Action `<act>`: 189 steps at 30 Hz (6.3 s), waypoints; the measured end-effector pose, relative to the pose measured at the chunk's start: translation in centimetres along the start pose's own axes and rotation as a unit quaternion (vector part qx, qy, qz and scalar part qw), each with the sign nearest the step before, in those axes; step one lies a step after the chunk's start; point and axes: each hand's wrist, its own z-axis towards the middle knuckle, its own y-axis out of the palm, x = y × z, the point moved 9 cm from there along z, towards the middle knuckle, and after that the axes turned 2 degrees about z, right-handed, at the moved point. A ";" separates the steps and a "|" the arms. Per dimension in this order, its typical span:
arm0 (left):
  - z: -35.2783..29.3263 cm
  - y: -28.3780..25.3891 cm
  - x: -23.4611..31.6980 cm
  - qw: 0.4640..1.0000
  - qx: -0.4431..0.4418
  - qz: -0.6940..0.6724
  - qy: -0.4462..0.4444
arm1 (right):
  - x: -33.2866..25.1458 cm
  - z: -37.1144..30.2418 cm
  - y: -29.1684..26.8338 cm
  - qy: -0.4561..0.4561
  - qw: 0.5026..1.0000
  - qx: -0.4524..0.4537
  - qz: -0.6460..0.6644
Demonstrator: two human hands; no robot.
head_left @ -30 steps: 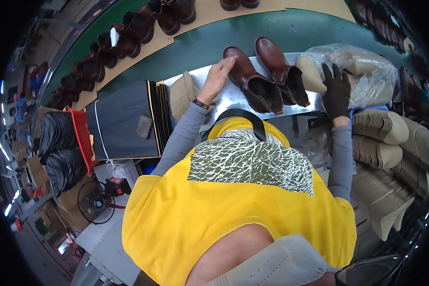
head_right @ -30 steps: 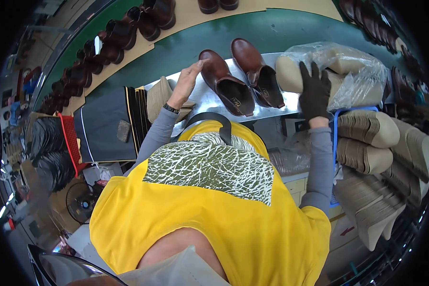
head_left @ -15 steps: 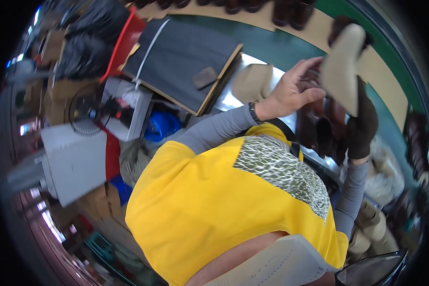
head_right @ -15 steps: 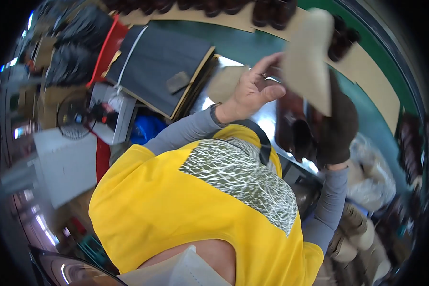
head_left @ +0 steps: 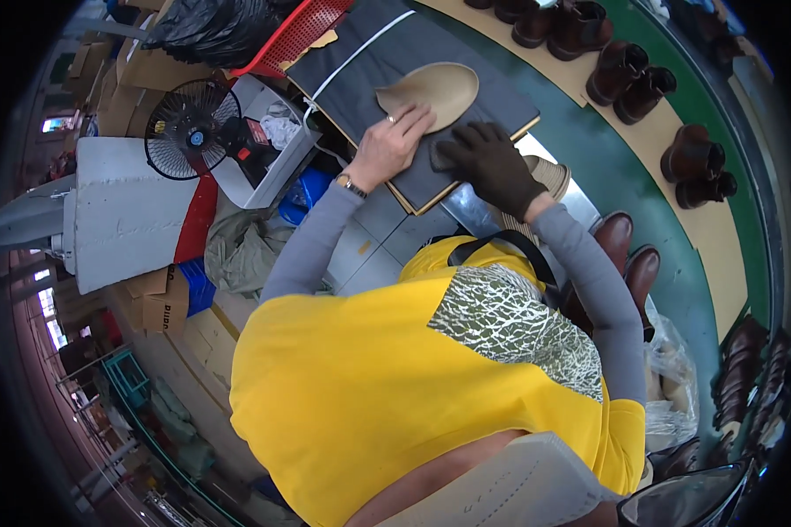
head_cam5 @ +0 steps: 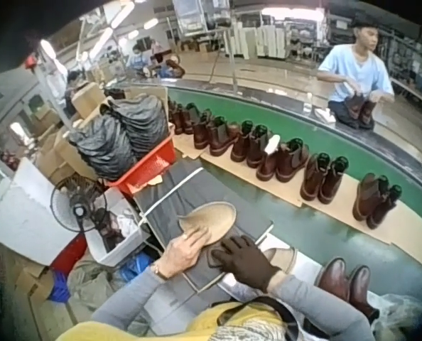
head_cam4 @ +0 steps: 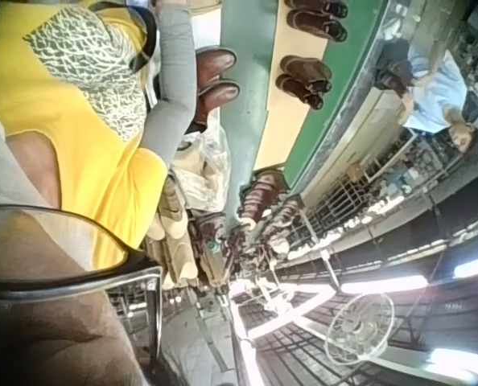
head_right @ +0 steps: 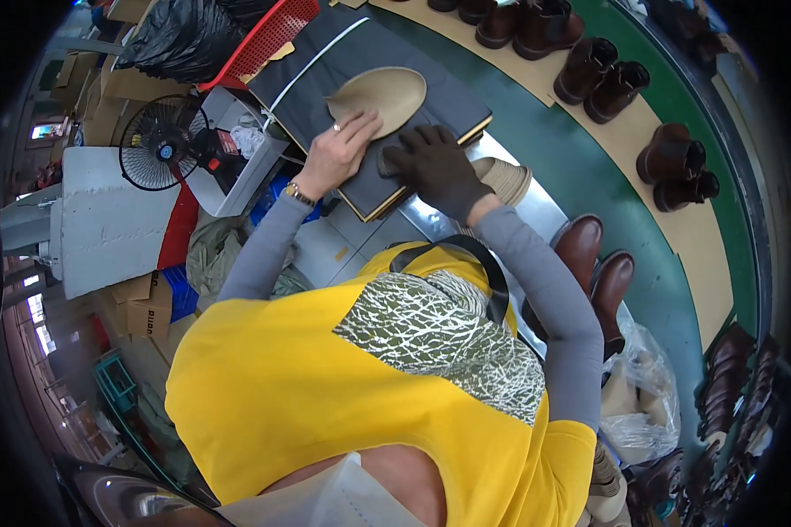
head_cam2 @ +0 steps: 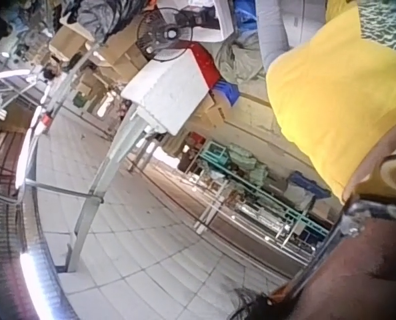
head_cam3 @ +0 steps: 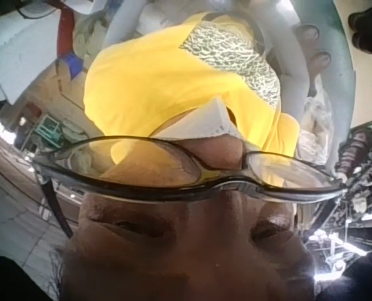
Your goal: Inspecting and organizing finished leather shoes on a factory production line.
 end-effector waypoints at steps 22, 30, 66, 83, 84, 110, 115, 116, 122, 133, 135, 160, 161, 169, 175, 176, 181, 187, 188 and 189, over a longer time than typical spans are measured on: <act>-0.9 -0.3 -1.3 0.997 -0.061 0.035 0.041 | -0.5 2.5 -2.2 -0.008 1.000 0.006 0.017; 2.1 -2.2 -6.8 0.981 0.093 -0.104 -0.136 | -1.9 2.3 -0.9 -0.048 0.998 -0.024 0.013; 9.0 3.3 15.1 0.257 -0.062 -0.947 -0.182 | 4.7 -10.1 -14.6 0.272 0.610 0.407 0.623; 17.2 -9.9 19.6 0.854 0.219 -0.468 0.067 | -0.8 -14.8 -22.0 0.267 0.772 0.472 0.332; 17.5 -9.7 20.1 0.830 0.178 -0.525 0.065 | -0.1 -14.6 -20.1 0.281 0.794 0.357 0.405; 21.4 0.8 19.3 0.263 0.058 -0.947 -0.178 | 2.0 -20.3 -10.7 0.383 0.660 0.438 0.476; 19.7 -0.3 21.2 0.441 0.072 -0.891 -0.085 | 3.6 -21.6 -16.3 0.350 0.678 0.508 0.399; 19.6 -0.6 21.4 0.448 0.080 -0.887 -0.078 | 3.7 -21.4 -16.3 0.320 0.660 0.521 0.437; 18.1 0.3 24.5 0.521 0.018 -0.852 -0.045 | 1.3 -20.0 -17.0 0.341 0.734 0.432 0.397; 21.8 -0.5 31.8 0.461 -0.219 -0.836 0.203 | 3.4 -25.0 -14.4 0.173 0.422 0.522 0.721; 22.7 3.6 31.6 0.474 -0.221 -0.851 0.035 | 3.3 -24.7 -15.0 0.101 0.344 0.489 0.795; 22.1 5.3 31.9 0.705 0.001 -0.707 -0.046 | -0.9 -34.4 -24.1 0.459 0.697 0.551 0.020; 22.5 6.0 31.6 0.691 0.000 -0.720 -0.065 | -0.3 -33.5 -23.7 0.459 0.735 0.493 0.083; 22.4 6.0 34.0 0.687 0.012 -0.723 -0.071 | -0.6 -35.1 -22.2 0.470 0.630 0.606 0.127; 19.6 8.9 35.3 0.633 -0.170 -0.747 -0.112 | -2.4 -35.5 -23.9 0.456 0.692 0.532 -0.175; 18.6 9.0 36.3 0.553 -0.219 -0.797 -0.105 | -2.6 -35.7 -24.1 0.437 0.679 0.571 -0.149; 17.4 7.9 37.9 0.269 -0.284 -0.914 -0.105 | -2.9 -34.9 -24.4 0.419 0.655 0.625 -0.069; 19.3 6.9 34.6 0.745 -0.164 -0.647 0.015 | -3.6 -38.0 -24.6 0.477 0.613 0.627 0.049; 19.6 6.8 34.9 0.680 -0.135 -0.720 0.006 | -4.0 -37.7 -25.2 0.470 0.639 0.607 0.048; 19.8 6.8 35.3 0.677 -0.140 -0.722 0.005 | -4.5 -37.8 -25.5 0.475 0.635 0.607 0.046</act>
